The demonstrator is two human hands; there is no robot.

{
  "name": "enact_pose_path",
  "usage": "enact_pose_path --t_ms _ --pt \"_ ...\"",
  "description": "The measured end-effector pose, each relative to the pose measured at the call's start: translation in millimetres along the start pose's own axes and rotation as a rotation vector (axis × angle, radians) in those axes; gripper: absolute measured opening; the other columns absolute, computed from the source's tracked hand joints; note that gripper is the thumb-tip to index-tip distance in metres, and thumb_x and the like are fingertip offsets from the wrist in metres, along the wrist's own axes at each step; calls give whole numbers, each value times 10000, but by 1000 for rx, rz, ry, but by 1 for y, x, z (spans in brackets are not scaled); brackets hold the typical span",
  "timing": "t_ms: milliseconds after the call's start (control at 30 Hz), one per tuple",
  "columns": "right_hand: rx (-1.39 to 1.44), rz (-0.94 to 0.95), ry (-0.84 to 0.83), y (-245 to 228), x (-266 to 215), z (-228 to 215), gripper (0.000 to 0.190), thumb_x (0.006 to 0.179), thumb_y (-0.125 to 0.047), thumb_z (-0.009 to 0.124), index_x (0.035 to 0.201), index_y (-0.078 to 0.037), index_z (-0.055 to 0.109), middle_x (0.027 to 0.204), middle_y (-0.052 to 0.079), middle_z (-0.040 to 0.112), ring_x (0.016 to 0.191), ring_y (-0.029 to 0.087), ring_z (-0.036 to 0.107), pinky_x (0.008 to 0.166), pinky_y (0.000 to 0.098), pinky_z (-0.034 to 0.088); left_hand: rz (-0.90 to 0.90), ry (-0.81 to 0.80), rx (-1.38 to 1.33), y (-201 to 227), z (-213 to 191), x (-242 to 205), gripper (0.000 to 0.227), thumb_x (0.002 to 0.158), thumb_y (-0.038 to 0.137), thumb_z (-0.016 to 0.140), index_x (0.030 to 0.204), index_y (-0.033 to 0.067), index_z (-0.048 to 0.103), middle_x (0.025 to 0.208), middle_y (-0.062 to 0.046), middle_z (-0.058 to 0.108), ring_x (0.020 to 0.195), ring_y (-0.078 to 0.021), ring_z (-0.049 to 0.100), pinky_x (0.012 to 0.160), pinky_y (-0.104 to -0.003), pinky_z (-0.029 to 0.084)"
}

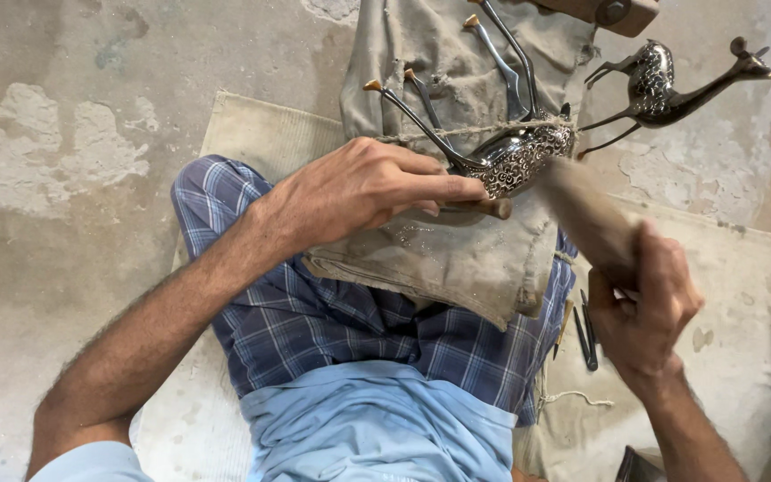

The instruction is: The person sits on the floor and uses a wooden mallet to repeatedly strike a small metal rod held against a metal bird figurine. The person adjusts the rod and continues hammering it throughout the clip.

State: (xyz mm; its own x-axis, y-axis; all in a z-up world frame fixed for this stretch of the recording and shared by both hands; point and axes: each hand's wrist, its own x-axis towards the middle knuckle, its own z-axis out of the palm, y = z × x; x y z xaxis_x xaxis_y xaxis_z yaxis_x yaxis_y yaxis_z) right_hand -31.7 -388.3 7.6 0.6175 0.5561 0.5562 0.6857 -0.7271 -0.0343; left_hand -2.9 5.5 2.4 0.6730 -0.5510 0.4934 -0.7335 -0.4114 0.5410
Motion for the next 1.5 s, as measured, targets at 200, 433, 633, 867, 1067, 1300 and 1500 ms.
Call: enact_pose_path --t_ms 200,433,633,867,1067,1300,1500 --pt "-58 29 -47 -4 1 1 739 888 60 749 1554 -66 456 966 129 668 769 252 653 615 382 589 -65 -22 -109 -1 0 -1 557 919 24 699 1394 302 612 1026 32 768 820 -103 742 767 -250 655" --pt "-14 21 -37 -10 10 1 749 988 52 726 1613 -131 354 996 116 707 809 223 681 660 353 578 -11 -18 -52 -4 1 -2 622 871 -23 685 1404 289 613 1018 32 764 843 -112 737 777 -254 652" --pt "-54 35 -46 -15 9 -4 779 913 37 758 1585 -140 409 926 111 669 749 224 645 593 381 539 -23 -8 -20 -4 0 -3 619 883 -20 689 1412 291 608 1001 37 759 838 -106 733 761 -245 652" --pt "-1 46 -49 -4 3 -1 766 961 40 742 1626 -145 412 960 132 663 837 235 654 644 382 553 -4 -22 -28 -3 -2 -4 639 866 -22 686 1419 286 601 1023 33 763 837 -112 732 792 -260 656" --pt "-12 31 -96 -5 2 -2 759 943 24 722 1621 -144 425 987 150 693 865 255 676 693 378 589 -20 -1 -31 -4 -3 -5 619 892 -34 669 1412 296 605 1049 34 764 845 -108 740 774 -246 653" --pt "-169 24 -99 -13 12 -3 754 909 75 745 1564 -137 438 941 128 724 767 259 675 644 393 587 -52 -32 -26 -5 -2 -4 644 881 -53 652 1416 300 595 1050 35 767 810 -102 746 734 -242 652" --pt "-158 -5 -84 -20 19 -3 768 903 43 783 1563 -133 434 908 105 686 746 266 666 609 395 551 -48 -27 -28 -5 -3 -6 625 898 -57 648 1413 293 595 1081 19 766 829 -112 747 735 -253 657"
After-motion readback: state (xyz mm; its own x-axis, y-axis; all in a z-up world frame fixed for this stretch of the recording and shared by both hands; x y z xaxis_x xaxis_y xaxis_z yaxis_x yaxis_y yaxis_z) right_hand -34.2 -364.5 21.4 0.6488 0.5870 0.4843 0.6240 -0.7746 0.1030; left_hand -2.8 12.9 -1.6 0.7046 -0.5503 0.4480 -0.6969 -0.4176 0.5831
